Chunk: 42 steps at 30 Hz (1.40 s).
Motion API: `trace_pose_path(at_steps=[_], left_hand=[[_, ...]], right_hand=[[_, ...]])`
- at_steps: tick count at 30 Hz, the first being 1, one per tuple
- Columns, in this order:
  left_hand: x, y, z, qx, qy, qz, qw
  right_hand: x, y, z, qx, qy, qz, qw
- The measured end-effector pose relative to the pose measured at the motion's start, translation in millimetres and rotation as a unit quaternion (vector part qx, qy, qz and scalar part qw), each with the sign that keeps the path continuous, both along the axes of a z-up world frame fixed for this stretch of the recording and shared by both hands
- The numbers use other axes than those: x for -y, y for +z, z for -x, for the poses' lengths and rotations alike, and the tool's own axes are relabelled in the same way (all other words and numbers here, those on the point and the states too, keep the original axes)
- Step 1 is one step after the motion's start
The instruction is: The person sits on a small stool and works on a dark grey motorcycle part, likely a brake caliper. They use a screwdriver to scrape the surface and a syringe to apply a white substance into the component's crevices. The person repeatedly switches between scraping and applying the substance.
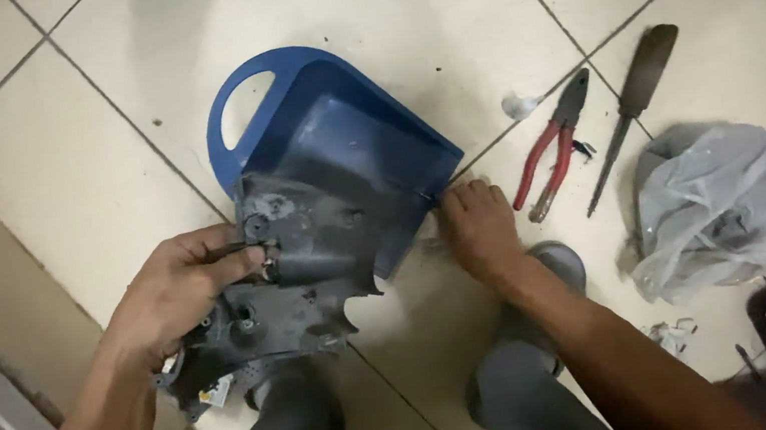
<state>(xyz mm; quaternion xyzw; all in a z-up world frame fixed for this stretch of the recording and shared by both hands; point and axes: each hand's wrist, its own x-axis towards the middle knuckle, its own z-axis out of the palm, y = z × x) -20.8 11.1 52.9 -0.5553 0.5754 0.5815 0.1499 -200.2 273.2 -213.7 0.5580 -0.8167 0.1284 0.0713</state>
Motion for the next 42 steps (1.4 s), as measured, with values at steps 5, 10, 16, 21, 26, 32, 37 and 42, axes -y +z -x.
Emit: trace_pose_path(at_steps=[5, 10, 16, 21, 26, 32, 37, 42], left_hand=[[-2.1, -4.0, 0.3, -0.001, 0.009, -0.002, 1.000], [11.4, -13.5, 3.6, 0.053, 0.018, -0.054, 0.997], [12.0, -11.6, 5.0, 0.091, -0.010, -0.047, 0.995], [20.0, -30.4, -15.3, 0.008, 0.006, -0.049, 0.999], [16.2, 3.2, -10.1, -0.004, -0.041, 0.070, 0.997], [19.7, 31.3, -9.2, -0.082, -0.111, 0.120, 0.983], [10.0, 65.4, -8.0, -0.114, -0.173, 0.161, 0.965], [-15.6, 115.7, -12.0, -0.088, -0.228, 0.201, 0.949]], right_hand=[[5.7, 23.3, -0.5, 0.051, -0.047, -0.005, 0.998], [13.6, 69.4, 18.4, 0.304, -0.247, 0.056, 0.918], [31.5, 79.1, 67.0, 0.339, -0.442, 0.163, 0.814], [32.7, 67.6, 82.9, 0.352, -0.444, 0.109, 0.817], [20.6, 70.2, 78.6, 0.334, -0.381, 0.081, 0.858], [20.6, 204.3, 49.3, 0.430, -0.370, 0.063, 0.821], [-10.4, 260.8, 42.9, 0.435, -0.169, 0.231, 0.854], [1.6, 392.6, -5.3, 0.410, -0.169, 0.179, 0.878]])
